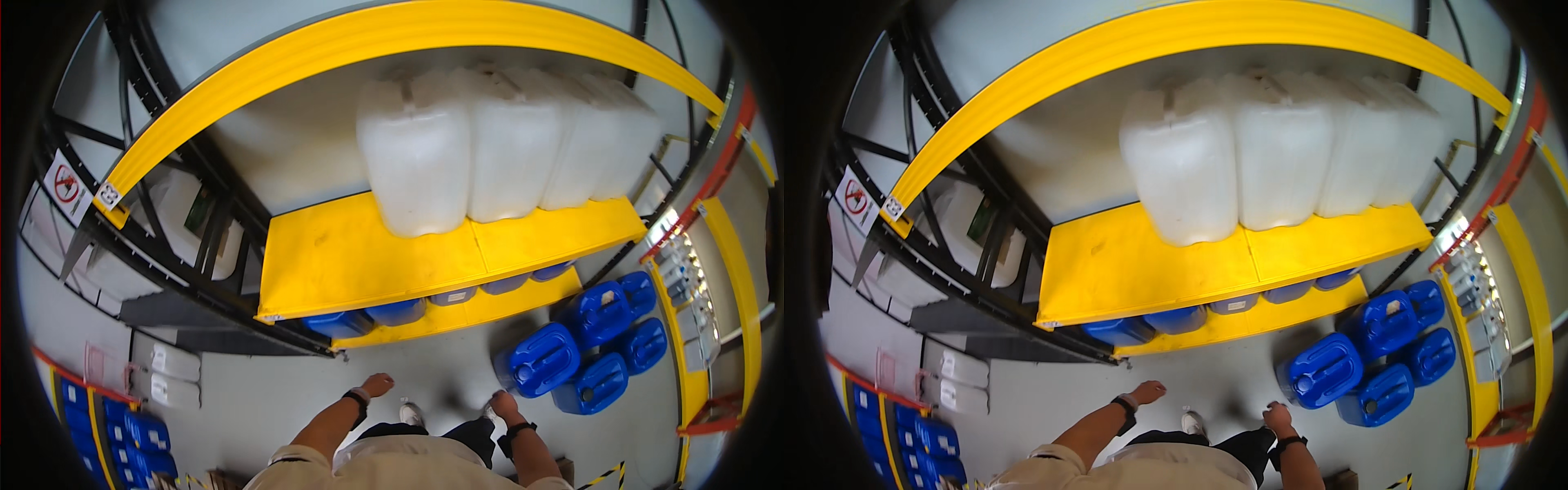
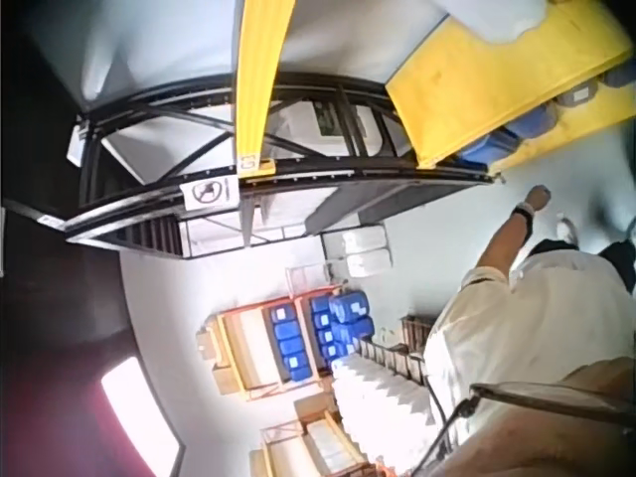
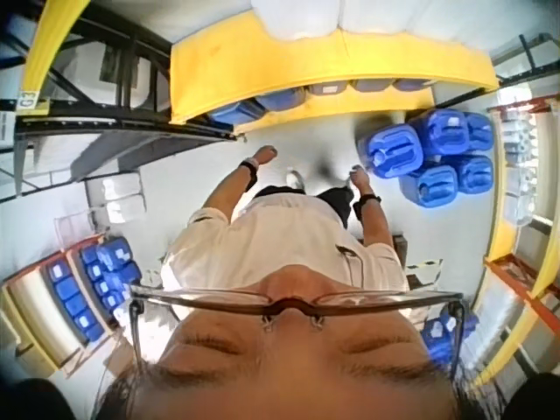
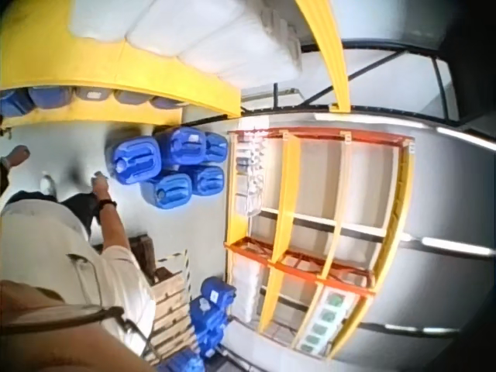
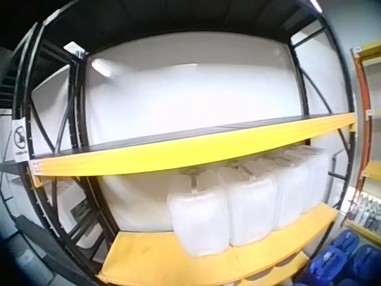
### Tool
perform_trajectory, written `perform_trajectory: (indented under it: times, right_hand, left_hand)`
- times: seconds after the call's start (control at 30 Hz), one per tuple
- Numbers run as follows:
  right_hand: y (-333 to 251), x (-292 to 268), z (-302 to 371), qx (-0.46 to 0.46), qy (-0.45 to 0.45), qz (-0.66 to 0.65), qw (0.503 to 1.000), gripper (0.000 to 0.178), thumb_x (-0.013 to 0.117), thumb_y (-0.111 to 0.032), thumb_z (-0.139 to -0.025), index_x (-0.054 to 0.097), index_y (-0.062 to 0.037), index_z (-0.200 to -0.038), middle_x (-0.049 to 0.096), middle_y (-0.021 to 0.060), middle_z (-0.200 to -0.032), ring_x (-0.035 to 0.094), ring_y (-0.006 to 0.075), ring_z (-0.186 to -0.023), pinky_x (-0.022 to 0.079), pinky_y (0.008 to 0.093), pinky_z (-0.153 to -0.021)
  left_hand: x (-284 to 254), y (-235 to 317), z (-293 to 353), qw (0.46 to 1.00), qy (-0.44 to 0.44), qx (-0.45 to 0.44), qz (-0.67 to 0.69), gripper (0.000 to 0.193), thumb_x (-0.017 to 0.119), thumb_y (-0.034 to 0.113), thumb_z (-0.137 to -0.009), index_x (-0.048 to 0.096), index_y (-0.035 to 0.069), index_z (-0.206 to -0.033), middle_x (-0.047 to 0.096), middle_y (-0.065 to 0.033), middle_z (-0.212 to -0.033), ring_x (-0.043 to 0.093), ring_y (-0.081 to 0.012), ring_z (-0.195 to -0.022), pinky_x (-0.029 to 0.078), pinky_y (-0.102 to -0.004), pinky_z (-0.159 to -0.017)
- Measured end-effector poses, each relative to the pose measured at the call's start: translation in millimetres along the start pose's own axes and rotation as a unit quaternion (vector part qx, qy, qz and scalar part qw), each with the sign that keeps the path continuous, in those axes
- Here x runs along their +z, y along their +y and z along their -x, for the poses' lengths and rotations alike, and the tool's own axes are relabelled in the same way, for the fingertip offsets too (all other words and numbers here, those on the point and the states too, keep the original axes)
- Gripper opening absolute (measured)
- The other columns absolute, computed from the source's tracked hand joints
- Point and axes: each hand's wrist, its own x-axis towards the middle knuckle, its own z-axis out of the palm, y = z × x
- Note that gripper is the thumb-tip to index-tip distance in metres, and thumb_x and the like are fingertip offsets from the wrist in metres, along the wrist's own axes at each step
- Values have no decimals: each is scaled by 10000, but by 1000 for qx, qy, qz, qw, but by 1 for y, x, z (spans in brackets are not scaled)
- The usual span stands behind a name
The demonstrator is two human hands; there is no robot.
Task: The person repeatedly picks up blue and white plastic jerrycans from metal shelving units and places them on the floor. They handle the containers one at a time, moving them from different shelf levels to a designated area on the ground.
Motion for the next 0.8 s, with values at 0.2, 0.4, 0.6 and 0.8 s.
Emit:
perform_trajectory:
  times: [0.2,0.4,0.6,0.8]
  right_hand:
    - [-90,-61,-16,-44,72,-8,996,348,539,-247,-728,562,-114,-1048,612,155,-936,570,315,-907,448,387,-805]
    - [-145,-128,-22,-128,162,-47,977,311,546,-192,-749,539,-49,-1025,630,128,-863,594,306,-831,466,382,-744]
    - [-193,-222,-12,-197,265,-122,936,327,550,-179,-761,511,-46,-1058,627,125,-855,591,303,-821,465,387,-729]
    - [-249,-349,-16,-330,399,-100,850,450,598,-170,-727,449,-36,-1130,491,164,-1135,454,321,-1056,398,389,-862]
  left_hand:
    - [-115,-1,-21,985,98,46,137,269,581,244,-775,607,37,-946,630,-122,-832,605,-220,-764,469,-300,-694]
    - [-246,126,-17,952,253,141,100,196,585,111,-773,596,17,-944,617,-134,-893,590,-240,-758,461,-304,-705]
    - [-343,256,-5,854,427,293,-51,340,581,56,-753,499,9,-1080,436,-227,-1193,405,-364,-1110,351,-384,-921]
    - [-402,357,-32,756,541,311,-199,542,607,150,-737,388,76,-1228,337,-229,-1282,299,-395,-1195,268,-422,-983]
